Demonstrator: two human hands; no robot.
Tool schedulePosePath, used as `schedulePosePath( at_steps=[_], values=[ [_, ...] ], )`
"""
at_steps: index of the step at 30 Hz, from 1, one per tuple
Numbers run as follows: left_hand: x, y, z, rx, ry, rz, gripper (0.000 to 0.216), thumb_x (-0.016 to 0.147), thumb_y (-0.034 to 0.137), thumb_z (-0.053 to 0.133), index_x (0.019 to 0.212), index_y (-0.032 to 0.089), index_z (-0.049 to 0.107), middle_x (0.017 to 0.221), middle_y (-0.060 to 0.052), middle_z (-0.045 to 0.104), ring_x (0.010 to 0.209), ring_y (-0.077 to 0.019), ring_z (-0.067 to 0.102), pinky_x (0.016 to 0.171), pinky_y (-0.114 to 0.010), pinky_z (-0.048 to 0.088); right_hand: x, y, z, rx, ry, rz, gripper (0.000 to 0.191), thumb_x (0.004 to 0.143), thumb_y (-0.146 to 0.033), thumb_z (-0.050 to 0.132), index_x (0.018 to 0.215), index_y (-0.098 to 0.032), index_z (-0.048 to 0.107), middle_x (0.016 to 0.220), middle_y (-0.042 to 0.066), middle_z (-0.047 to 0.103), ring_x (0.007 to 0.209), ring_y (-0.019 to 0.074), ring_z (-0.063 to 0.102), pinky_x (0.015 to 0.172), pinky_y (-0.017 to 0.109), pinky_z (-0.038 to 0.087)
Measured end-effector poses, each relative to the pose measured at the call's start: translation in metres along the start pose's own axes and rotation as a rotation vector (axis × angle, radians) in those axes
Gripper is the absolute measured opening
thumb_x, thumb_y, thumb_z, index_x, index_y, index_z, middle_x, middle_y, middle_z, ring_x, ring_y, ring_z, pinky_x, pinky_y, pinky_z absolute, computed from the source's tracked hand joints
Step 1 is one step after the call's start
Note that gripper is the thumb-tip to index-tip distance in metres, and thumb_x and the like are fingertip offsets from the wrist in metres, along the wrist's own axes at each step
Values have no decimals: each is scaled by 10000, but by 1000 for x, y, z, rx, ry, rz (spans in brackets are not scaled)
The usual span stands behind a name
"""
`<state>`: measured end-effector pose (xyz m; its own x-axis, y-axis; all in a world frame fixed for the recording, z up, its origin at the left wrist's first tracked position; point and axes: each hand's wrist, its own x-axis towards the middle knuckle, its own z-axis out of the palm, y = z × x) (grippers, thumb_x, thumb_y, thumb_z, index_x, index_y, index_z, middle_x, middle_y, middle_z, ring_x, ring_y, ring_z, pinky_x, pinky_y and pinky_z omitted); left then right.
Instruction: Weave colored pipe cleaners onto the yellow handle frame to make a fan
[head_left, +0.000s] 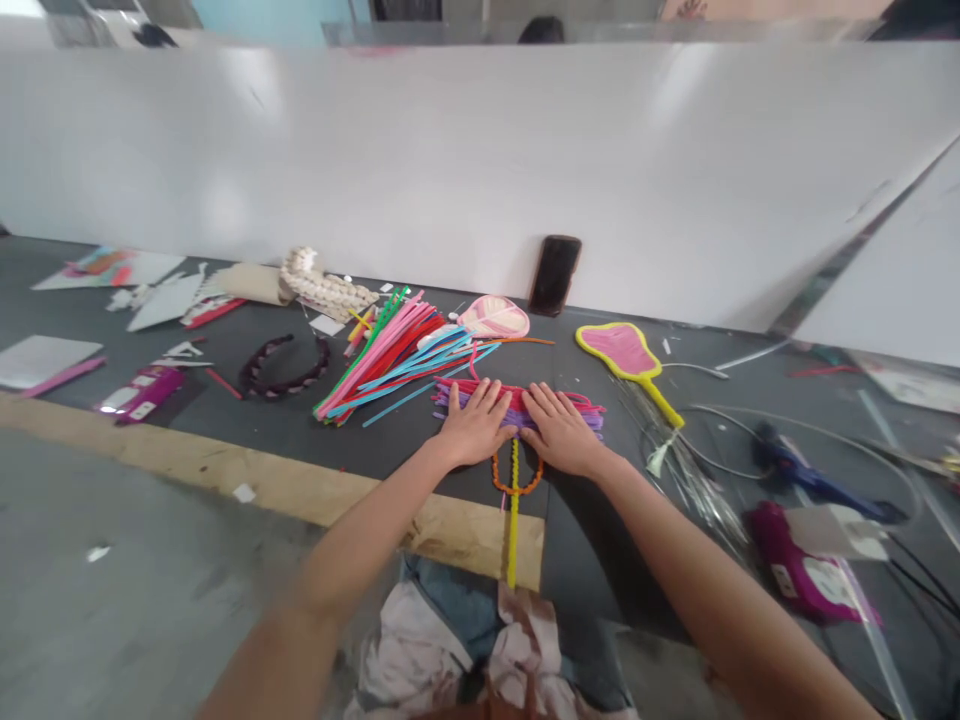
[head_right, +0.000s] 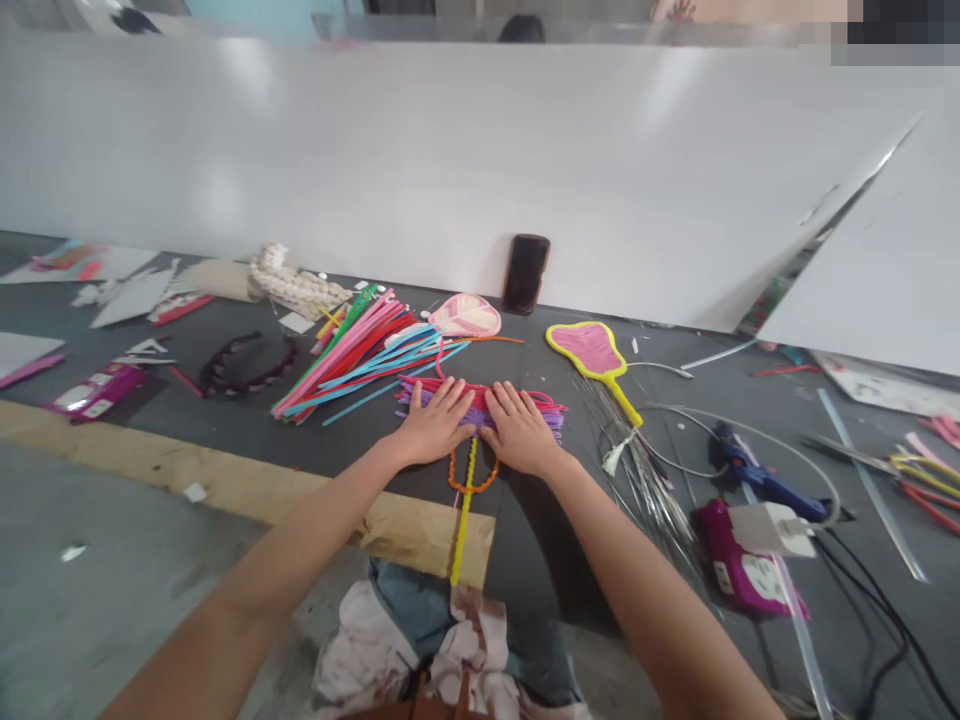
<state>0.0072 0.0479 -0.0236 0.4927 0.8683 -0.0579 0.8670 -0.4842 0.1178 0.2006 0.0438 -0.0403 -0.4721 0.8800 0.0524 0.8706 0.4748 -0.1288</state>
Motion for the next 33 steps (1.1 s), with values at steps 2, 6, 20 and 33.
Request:
schedulePosePath(
  at_steps=[2,6,20,33],
  values=[
    [-2,-6,-10,8,32,-15,556,996,478,279,1511,270,306,1583,-84,316,1483,-265,220,1150,-656,154,-3,4,-4,89,61,-36,604,967,-395,389,1470,-59,380,1530,215,366,1460,298,266,1149,521,313],
    [-11,-37,-36,49,168,-169,454,990,314,316,1424,271,444,1476,-77,479,1403,-239,357,1131,-534,297,-17,9,-14,258,308,-112,518,971,-357,396,1437,-137,448,1495,182,437,1462,287,268,1120,553,364],
    [-33,-125,-51,127,189,-496,269,905,284,489,1074,188,676,1132,-135,671,1175,-312,518,960,-422,413,-49,10,-18,457,681,-36,269,943,-242,458,1059,-224,700,1069,100,725,1006,236,658,939,452,500],
    [-33,-152,-70,-374,545,-653,291,754,422,574,841,205,747,829,-21,753,814,-215,672,727,-253,477,-51,16,-23,465,755,-41,233,931,-186,487,1060,-232,676,1054,79,731,969,220,669,922,432,510]
  ],
)
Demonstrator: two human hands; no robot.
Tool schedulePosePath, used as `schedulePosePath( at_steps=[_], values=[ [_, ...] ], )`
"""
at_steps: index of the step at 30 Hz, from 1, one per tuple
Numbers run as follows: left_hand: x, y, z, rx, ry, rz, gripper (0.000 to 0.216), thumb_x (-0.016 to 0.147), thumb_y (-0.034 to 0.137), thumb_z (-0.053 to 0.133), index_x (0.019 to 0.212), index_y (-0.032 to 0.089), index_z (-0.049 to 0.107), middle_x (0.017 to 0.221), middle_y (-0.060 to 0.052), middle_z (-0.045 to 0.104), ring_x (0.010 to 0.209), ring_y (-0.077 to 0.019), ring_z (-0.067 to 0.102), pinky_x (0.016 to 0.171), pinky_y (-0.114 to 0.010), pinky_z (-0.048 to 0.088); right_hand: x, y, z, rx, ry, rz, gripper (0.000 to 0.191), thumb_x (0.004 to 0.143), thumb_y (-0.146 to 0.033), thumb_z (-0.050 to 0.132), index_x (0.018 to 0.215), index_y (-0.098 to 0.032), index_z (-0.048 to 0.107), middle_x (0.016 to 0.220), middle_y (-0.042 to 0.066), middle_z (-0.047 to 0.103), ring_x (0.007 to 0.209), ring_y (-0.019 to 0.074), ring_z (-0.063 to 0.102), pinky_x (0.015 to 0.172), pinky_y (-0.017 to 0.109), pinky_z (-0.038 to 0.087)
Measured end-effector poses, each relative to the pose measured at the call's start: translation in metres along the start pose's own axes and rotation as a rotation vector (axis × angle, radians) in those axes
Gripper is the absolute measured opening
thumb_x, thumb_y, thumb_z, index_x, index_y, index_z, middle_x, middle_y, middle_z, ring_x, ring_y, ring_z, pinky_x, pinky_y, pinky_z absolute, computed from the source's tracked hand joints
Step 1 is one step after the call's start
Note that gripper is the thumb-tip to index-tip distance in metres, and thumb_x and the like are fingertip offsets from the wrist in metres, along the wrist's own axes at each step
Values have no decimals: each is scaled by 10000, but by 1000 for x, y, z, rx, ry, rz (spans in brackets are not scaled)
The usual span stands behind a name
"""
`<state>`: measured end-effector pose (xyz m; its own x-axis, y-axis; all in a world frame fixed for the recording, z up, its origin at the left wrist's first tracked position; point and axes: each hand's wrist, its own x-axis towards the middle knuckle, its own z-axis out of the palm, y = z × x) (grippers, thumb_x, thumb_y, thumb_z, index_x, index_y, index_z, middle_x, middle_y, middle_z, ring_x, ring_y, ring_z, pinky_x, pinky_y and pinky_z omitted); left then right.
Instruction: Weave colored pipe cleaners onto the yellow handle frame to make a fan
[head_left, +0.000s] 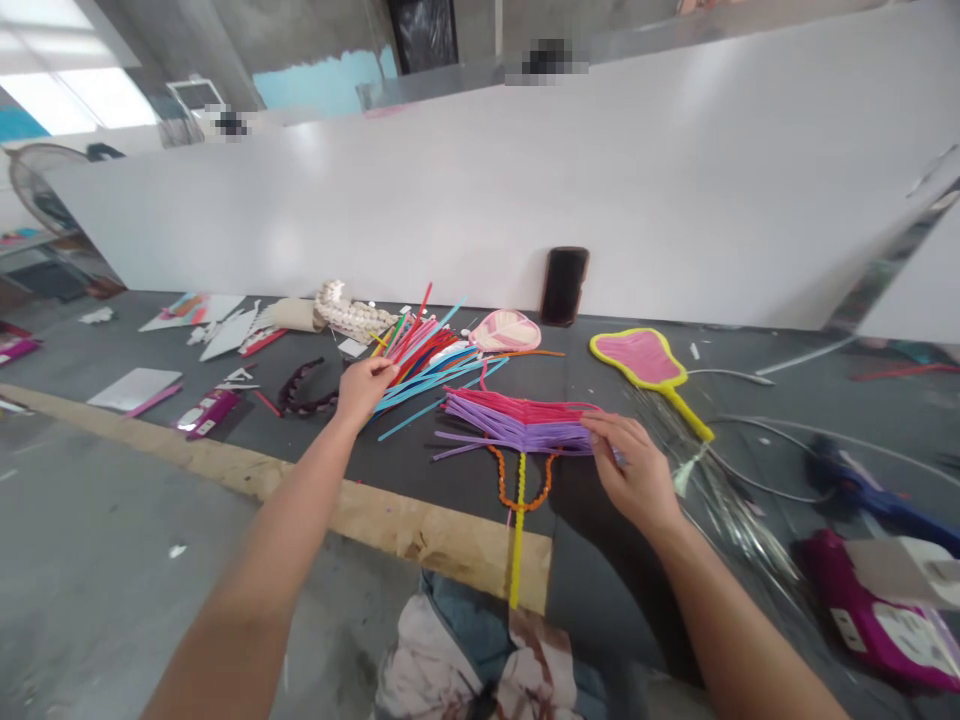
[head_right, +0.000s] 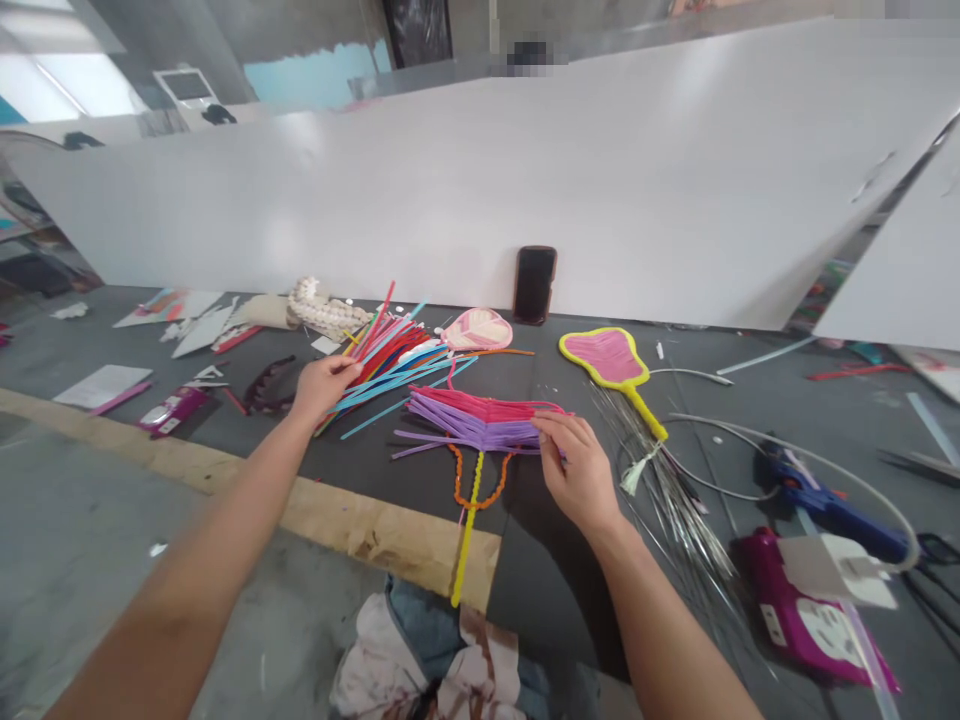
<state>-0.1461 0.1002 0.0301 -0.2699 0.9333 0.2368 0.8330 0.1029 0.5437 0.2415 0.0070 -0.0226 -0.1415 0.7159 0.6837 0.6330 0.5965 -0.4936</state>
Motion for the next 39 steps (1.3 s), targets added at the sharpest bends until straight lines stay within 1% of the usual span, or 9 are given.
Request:
schedulePosePath(
  at_steps=[3,7,10,17,21,26,30,35,39],
  values=[
    [3,-2,-8,-194,57,-37,295,739,405,565,819,167,719,729,-11,718,726,-184,652,680,-245,488,-2,0,1,1,-5,8,239,929,-186,488,1065,-245,676,1050,71,732,962,219,675,917,431,516],
    [6,0,-20,-424,85,-61,239,724,382,586,760,156,655,685,-16,683,636,-146,622,620,-244,499,-3,-1,2,21,-21,25,253,930,-201,486,1075,-253,686,1047,68,733,975,218,677,893,407,536],
    [7,5,-27,-562,113,-74,201,742,363,599,792,169,602,680,-6,650,586,-121,606,585,-245,504,-4,0,2,32,-22,44,248,931,-218,485,1060,-249,694,1040,69,735,976,216,681,887,393,546],
    [14,27,-42,-712,239,-44,82,861,255,558,842,194,506,647,63,486,534,-63,486,501,-195,394,-4,3,0,10,-7,65,228,929,-214,492,1049,-235,684,1038,67,735,977,210,681,922,398,539],
    [6,34,-35,-691,165,-28,110,836,275,600,829,187,534,594,72,463,505,-66,435,482,-201,343,-2,1,-1,5,5,79,229,926,-209,491,1038,-235,689,1033,63,738,988,211,680,930,398,540],
    [-17,33,-11,-617,-50,-40,240,745,391,666,843,181,604,610,55,543,503,-79,463,500,-209,368,-1,1,-3,8,10,111,233,921,-210,495,1034,-236,696,1042,65,738,994,214,684,937,410,542],
    [-31,31,2,-618,-154,-49,305,707,432,682,857,178,604,677,25,610,528,-86,491,506,-208,399,-1,0,-3,8,23,100,226,923,-206,495,1027,-235,693,1032,61,740,993,207,685,938,403,542],
    [-42,26,7,-646,-205,-43,306,654,412,708,804,186,569,693,31,592,598,-105,574,546,-211,463,-3,2,-2,-11,14,98,223,926,-216,495,1028,-237,691,1027,56,741,986,202,686,929,389,544],
    [-43,20,3,-641,-174,-85,281,666,395,686,798,183,557,717,21,612,639,-132,636,617,-257,530,-4,4,-2,-14,2,89,233,927,-233,487,1032,-243,694,1020,52,743,983,205,686,939,391,536]
  ],
)
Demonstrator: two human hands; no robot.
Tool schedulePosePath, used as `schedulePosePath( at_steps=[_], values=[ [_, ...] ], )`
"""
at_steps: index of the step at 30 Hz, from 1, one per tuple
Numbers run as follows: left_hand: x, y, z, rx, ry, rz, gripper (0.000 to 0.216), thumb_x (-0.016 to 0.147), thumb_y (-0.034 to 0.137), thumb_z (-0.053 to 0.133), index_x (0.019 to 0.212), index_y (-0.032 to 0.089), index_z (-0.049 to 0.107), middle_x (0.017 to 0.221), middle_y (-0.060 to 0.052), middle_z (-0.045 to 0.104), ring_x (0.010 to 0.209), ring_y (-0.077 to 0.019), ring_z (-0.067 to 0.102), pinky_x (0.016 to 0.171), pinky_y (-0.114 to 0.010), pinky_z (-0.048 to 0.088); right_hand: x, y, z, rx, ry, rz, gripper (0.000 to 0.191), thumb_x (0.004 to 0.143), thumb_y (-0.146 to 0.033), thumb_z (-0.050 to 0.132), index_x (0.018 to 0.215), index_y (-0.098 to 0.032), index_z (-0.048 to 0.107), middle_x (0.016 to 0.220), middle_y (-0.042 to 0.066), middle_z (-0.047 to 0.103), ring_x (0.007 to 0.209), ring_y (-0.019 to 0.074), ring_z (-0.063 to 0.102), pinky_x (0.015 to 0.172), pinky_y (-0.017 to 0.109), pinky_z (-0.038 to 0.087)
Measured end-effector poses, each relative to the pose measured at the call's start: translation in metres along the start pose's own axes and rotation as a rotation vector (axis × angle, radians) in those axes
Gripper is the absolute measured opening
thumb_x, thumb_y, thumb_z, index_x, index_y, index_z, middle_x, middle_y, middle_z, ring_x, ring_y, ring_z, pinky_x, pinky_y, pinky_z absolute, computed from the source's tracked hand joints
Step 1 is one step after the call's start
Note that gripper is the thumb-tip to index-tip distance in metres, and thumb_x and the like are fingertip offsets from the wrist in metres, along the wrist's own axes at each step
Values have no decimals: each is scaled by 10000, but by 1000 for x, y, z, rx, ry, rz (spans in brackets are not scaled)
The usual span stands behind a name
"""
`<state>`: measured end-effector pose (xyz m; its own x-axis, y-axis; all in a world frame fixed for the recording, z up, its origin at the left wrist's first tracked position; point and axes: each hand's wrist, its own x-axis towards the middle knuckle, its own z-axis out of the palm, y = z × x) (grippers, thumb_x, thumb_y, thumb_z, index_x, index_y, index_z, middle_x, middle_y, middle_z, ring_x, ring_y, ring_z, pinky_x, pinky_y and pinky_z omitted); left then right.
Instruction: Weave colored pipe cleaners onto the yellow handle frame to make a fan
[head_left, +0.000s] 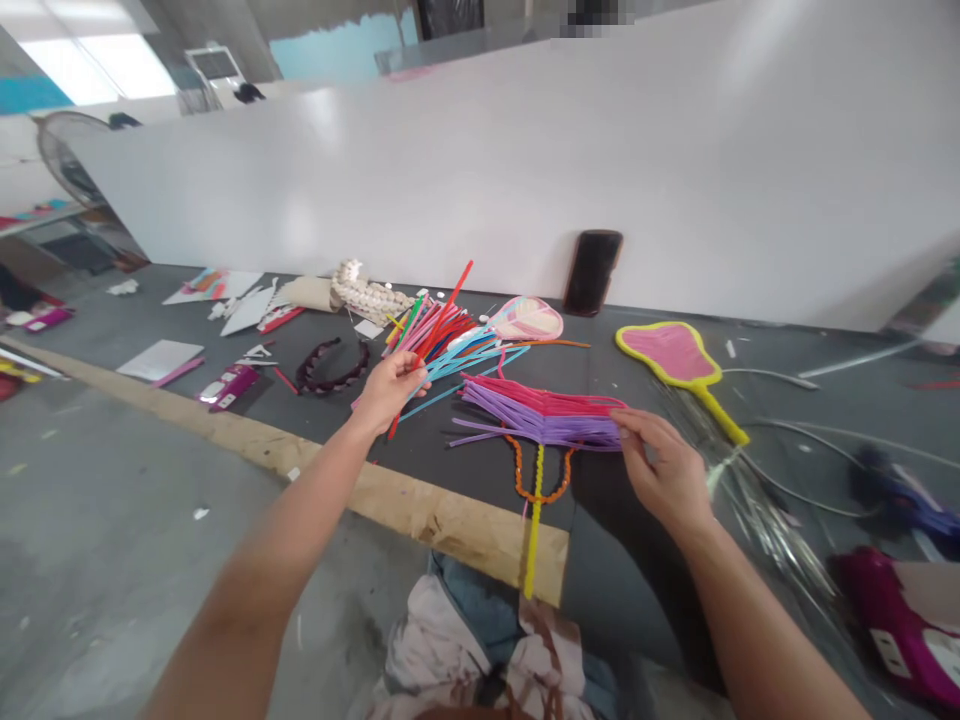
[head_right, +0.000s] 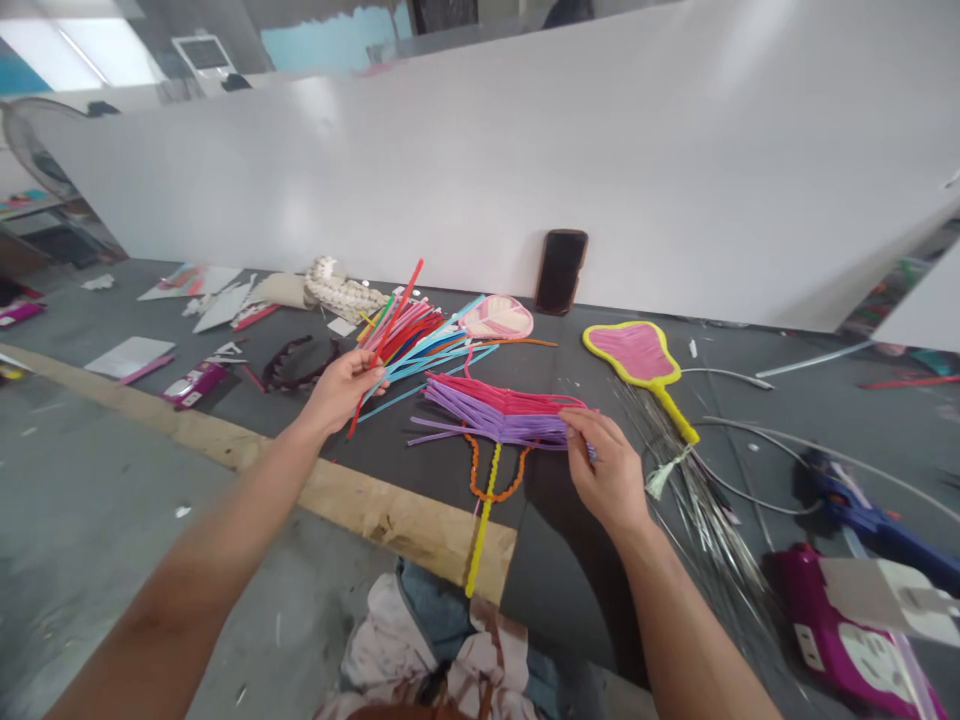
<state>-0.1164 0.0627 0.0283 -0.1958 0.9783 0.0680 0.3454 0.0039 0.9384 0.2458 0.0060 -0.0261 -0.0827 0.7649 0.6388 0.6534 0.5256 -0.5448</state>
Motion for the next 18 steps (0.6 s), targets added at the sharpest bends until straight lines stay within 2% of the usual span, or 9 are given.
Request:
schedulePosePath(
  at_steps=[7,11,15,18],
  values=[
    [12,-3,-36,109,234,-8,196,785,359,551,868,182,569,726,-4,621,643,-124,638,561,-207,490,-2,2,2,7,-20,27,236,928,-259,480,1029,-249,693,1026,56,742,989,219,686,935,411,539],
    [17,-11,-50,259,293,-3,238,822,362,489,931,181,600,786,-24,654,637,-127,633,540,-204,462,-4,3,3,24,-26,46,235,923,-275,484,1024,-259,696,1024,52,742,985,225,687,915,417,548],
    [15,-15,-50,455,238,39,255,837,360,472,898,178,640,753,-29,667,690,-165,623,600,-239,451,-4,4,5,29,-29,25,227,923,-270,488,1019,-246,693,1015,58,742,967,217,690,909,407,547],
    [7,-15,-39,589,105,88,268,849,397,483,865,189,652,770,-27,678,731,-189,624,674,-271,457,-4,6,5,28,-31,15,227,926,-270,487,1015,-236,692,1014,63,742,966,215,690,925,411,539]
  ],
)
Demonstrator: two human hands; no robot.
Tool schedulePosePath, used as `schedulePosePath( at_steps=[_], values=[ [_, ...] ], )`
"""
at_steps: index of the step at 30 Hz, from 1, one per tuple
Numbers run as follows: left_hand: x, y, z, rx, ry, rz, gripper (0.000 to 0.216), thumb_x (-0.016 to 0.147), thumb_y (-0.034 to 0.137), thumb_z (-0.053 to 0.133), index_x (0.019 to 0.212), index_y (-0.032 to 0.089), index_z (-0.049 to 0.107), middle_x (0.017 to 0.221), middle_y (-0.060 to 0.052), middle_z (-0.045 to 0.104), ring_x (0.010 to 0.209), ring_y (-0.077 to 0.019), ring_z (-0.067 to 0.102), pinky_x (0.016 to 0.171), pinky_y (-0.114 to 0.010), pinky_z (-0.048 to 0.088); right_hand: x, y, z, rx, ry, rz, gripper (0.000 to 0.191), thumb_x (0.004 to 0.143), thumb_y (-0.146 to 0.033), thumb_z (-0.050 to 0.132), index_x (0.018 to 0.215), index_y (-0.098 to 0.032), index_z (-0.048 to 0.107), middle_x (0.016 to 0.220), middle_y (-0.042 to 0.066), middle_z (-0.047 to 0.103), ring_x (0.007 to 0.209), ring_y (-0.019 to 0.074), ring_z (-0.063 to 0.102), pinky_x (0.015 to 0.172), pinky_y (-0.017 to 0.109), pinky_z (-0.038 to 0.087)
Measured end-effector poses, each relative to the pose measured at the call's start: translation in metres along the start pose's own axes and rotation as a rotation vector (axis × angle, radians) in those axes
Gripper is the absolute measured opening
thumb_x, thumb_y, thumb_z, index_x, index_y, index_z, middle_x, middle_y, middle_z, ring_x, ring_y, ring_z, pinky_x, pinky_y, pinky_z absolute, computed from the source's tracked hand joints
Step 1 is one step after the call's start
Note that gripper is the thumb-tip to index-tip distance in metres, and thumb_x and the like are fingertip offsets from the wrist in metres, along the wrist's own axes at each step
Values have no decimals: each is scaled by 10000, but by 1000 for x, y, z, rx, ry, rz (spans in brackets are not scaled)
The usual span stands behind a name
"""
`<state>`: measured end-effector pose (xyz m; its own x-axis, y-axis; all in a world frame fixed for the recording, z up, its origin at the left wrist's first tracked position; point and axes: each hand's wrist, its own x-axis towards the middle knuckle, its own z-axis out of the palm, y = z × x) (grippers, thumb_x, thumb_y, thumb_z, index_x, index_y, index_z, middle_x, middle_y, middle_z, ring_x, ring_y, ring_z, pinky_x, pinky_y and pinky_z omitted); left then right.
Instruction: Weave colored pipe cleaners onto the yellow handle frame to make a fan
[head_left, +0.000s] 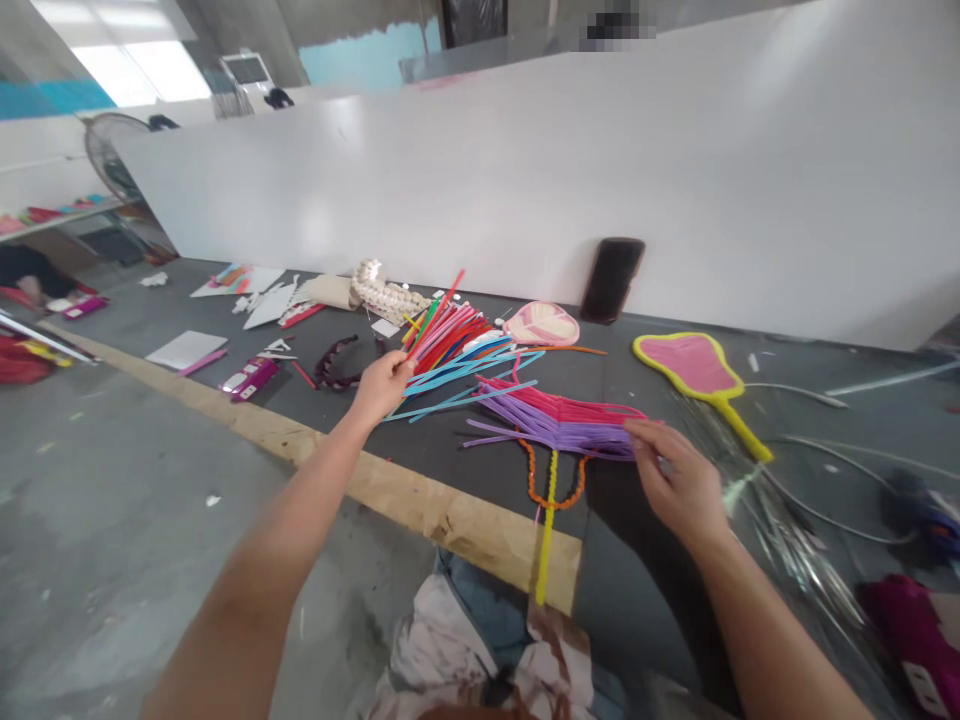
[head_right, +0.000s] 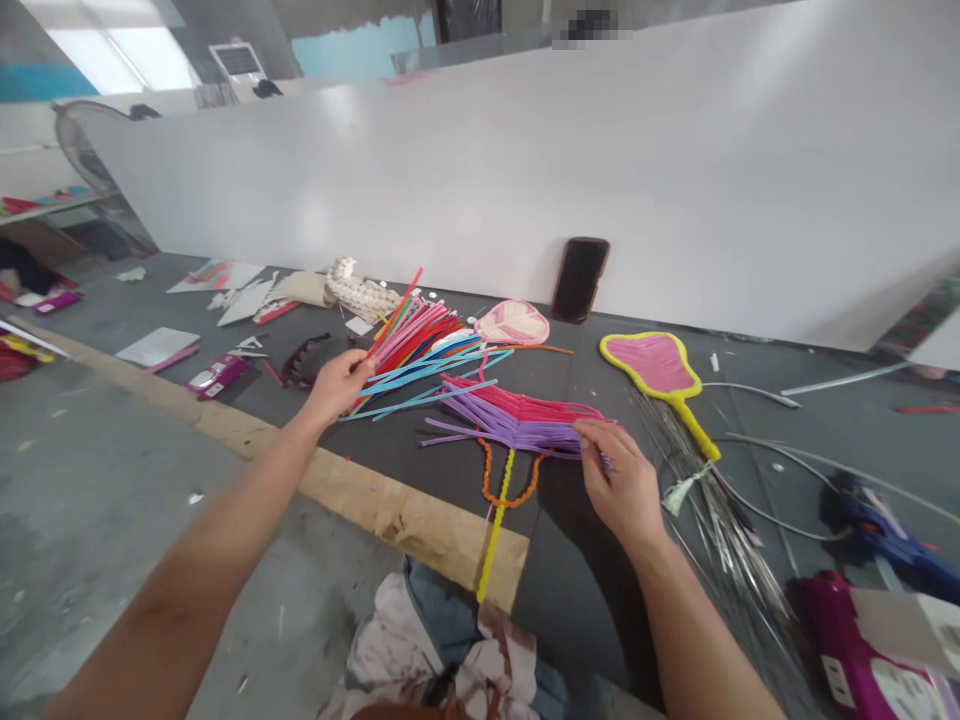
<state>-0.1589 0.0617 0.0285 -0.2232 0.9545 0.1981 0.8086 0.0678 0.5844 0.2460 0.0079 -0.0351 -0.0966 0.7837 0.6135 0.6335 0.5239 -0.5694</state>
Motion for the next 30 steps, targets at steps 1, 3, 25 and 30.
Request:
schedulePosePath(
  at_steps=[1,3,25,30],
  values=[
    [-4,3,3,36,-55,35,257,832,410,522,877,196,656,801,-26,686,746,-194,627,691,-276,461,0,1,0,-1,-3,0,226,926,-270,488,1015,-233,693,1015,65,741,966,215,690,925,410,539],
    [-13,8,11,100,-171,109,273,739,409,660,929,212,662,909,-27,700,820,-205,641,743,-278,472,-1,1,1,-3,-7,1,224,925,-267,491,1015,-228,692,1017,69,740,968,214,689,912,402,545],
    [19,14,24,589,-73,42,203,886,243,523,1000,204,686,1170,-133,635,1106,-325,548,898,-424,439,-1,1,1,17,-31,10,221,925,-261,495,1016,-220,692,1003,81,737,945,214,693,875,390,565],
    [19,11,30,585,-44,40,274,859,213,563,1125,191,627,1166,-142,639,1104,-305,569,919,-399,450,-1,1,2,26,-41,27,228,925,-278,494,1015,-227,698,1010,76,737,945,216,694,880,392,565]
  ],
)
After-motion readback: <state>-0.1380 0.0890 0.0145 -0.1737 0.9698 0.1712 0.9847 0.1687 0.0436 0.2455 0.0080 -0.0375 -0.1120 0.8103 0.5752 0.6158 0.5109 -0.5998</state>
